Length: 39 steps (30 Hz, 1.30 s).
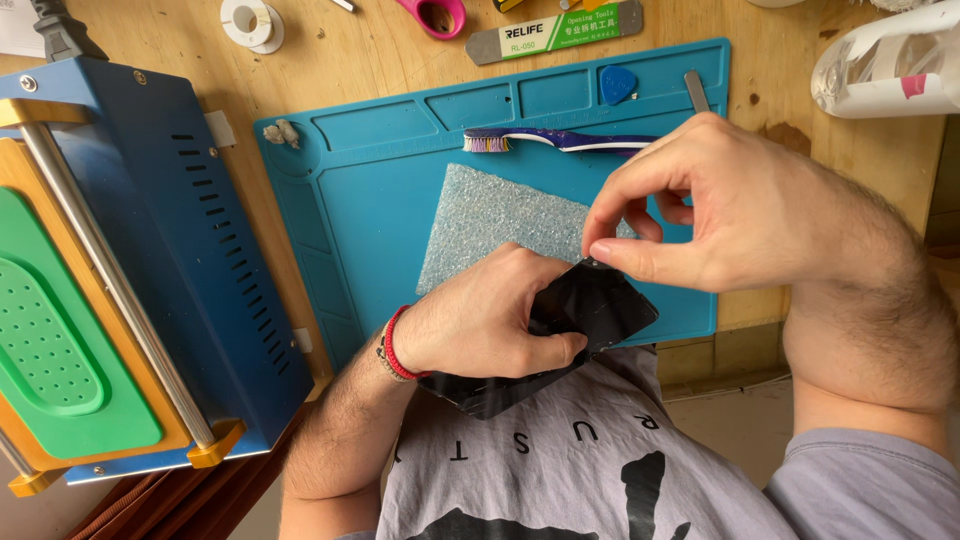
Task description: The person cleans a black smartphone screen with a toothbrush, then peels off a protective film from the screen. They continue cleaning the screen and edges with the toothbrush and apply several strips of white tape across the screen.
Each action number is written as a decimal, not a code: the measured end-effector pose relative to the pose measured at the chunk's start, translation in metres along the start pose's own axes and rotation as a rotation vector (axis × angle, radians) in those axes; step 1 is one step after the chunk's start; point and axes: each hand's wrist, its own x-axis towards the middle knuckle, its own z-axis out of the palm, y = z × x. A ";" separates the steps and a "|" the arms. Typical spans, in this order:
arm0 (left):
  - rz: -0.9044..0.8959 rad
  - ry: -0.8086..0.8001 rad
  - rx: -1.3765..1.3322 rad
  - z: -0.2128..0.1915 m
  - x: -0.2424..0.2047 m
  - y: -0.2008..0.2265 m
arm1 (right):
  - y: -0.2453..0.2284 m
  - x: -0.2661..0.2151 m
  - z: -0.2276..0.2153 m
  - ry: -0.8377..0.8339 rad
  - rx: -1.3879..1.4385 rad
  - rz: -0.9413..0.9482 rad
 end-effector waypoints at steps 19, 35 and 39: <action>0.017 -0.043 0.030 0.003 0.003 -0.004 | 0.008 0.000 0.010 -0.038 -0.033 -0.072; -0.035 0.084 -0.061 -0.002 0.004 0.005 | 0.004 -0.006 0.009 0.647 -0.133 -0.128; 0.006 0.336 -0.398 0.003 -0.001 -0.007 | 0.002 0.005 0.005 0.362 0.283 -0.143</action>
